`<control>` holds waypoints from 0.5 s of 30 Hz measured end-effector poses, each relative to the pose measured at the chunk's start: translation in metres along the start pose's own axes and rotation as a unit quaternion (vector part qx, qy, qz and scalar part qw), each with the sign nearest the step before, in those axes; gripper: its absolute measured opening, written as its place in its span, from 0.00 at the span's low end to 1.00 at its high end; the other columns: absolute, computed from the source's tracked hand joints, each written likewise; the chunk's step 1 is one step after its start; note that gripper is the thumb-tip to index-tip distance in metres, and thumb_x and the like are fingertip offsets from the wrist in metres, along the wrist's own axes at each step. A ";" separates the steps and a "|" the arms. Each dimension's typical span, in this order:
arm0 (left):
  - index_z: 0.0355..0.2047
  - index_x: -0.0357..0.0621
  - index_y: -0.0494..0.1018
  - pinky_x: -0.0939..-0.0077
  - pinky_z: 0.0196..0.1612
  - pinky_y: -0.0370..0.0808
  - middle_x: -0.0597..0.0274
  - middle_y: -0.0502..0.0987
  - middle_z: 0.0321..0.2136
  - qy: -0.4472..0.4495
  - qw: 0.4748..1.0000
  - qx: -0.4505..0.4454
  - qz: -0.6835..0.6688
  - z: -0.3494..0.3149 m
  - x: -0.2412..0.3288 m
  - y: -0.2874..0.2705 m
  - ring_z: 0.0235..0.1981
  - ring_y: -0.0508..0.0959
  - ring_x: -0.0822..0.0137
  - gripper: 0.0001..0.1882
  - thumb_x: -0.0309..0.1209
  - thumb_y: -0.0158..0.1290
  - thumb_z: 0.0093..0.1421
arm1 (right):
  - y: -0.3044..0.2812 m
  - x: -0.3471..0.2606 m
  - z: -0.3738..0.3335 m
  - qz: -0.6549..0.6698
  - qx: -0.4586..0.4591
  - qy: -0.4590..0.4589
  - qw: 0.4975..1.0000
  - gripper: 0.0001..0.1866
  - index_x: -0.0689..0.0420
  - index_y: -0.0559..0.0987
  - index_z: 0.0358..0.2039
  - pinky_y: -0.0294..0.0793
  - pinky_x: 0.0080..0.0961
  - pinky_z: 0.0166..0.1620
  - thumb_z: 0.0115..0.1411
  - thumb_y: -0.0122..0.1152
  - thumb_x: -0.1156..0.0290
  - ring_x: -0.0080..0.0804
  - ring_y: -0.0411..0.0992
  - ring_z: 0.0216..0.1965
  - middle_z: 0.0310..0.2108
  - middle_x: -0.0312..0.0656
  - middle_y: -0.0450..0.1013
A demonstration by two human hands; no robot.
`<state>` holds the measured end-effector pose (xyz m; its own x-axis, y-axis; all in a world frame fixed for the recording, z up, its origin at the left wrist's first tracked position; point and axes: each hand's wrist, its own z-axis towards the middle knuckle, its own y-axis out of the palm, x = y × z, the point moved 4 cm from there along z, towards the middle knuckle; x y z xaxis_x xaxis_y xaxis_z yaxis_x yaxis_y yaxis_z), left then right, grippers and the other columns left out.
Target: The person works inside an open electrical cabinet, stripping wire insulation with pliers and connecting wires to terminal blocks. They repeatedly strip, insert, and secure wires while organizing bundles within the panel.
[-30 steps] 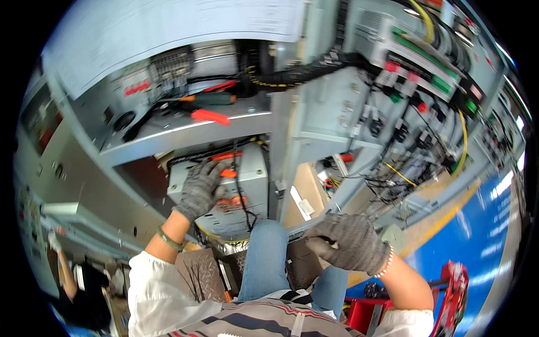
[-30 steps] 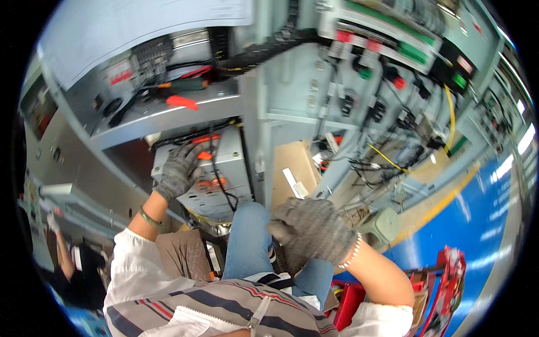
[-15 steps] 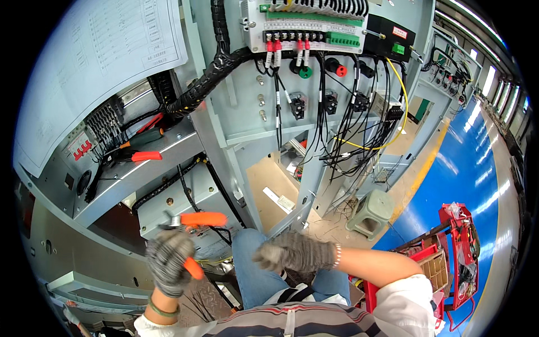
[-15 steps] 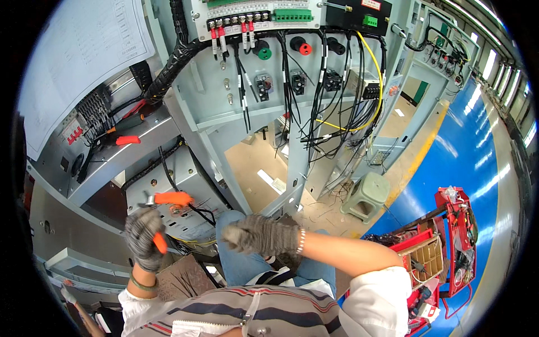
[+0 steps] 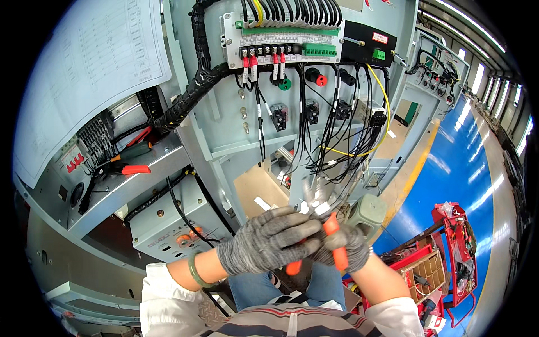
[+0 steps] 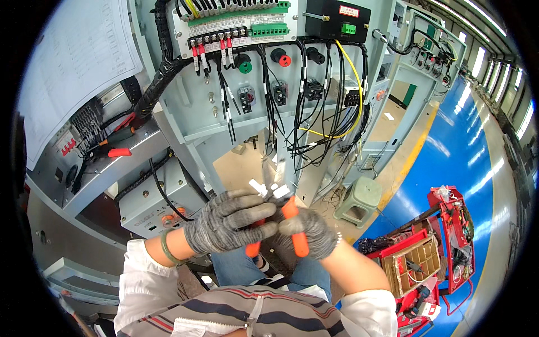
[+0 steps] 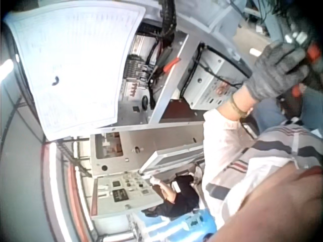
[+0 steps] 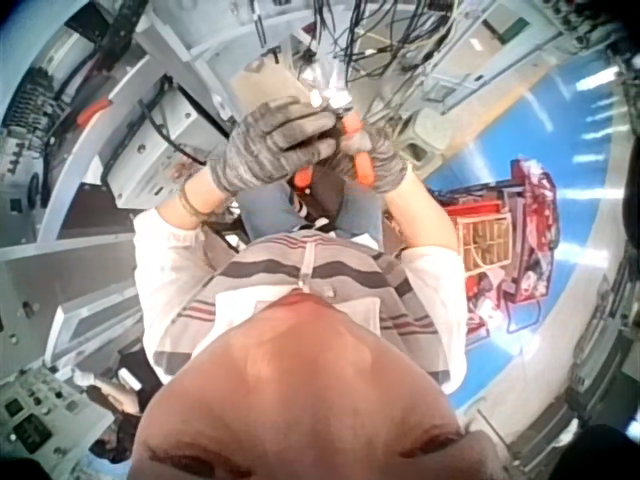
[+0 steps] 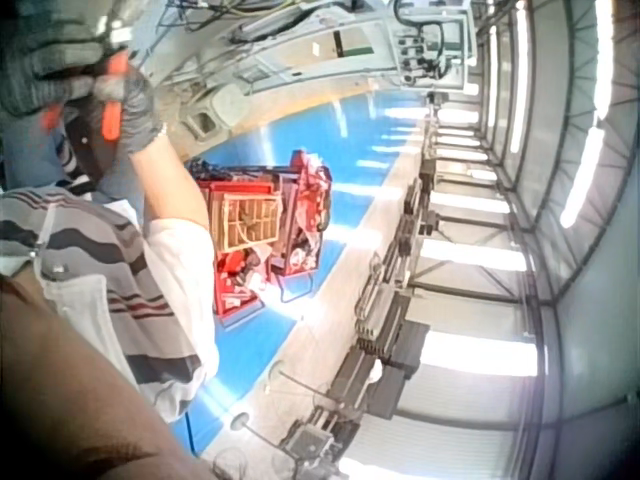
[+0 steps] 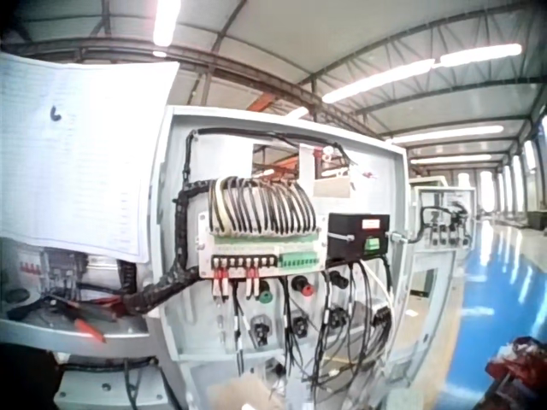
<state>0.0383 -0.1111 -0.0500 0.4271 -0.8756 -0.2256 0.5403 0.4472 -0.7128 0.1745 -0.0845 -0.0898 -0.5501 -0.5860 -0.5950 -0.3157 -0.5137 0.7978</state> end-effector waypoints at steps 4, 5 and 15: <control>0.46 0.50 0.68 0.67 0.44 0.71 0.60 0.70 0.44 -0.038 0.998 0.011 0.053 0.018 -0.015 -0.021 0.42 0.72 0.61 0.23 0.29 0.54 0.46 | -0.010 -0.069 -0.005 -0.323 0.200 -0.135 0.915 0.33 0.63 0.63 0.49 0.70 0.33 0.44 0.39 0.59 0.72 0.40 0.70 0.38 0.41 0.46 0.68; 0.47 0.49 0.68 0.67 0.43 0.71 0.59 0.71 0.42 -0.058 0.996 0.046 0.055 0.028 -0.024 -0.025 0.41 0.73 0.60 0.25 0.29 0.55 0.45 | -0.010 -0.090 -0.003 -0.525 0.294 -0.160 0.783 0.32 0.62 0.64 0.48 0.69 0.33 0.43 0.39 0.61 0.70 0.41 0.69 0.38 0.40 0.46 0.67; 0.42 0.43 0.70 0.73 0.33 0.74 0.58 0.76 0.35 -0.217 0.966 0.140 0.008 0.093 -0.076 -0.003 0.32 0.77 0.61 0.20 0.26 0.58 0.46 | 0.028 -0.168 0.049 -0.898 0.353 -0.241 0.102 0.34 0.55 0.68 0.46 0.62 0.37 0.45 0.35 0.66 0.63 0.40 0.65 0.41 0.37 0.44 0.66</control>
<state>0.0719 -0.0288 0.0310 0.6684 -0.7361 0.1069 0.6795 0.5458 -0.4903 0.2205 0.0302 0.0368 0.9656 0.2425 0.0940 -0.1260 0.7522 -0.6468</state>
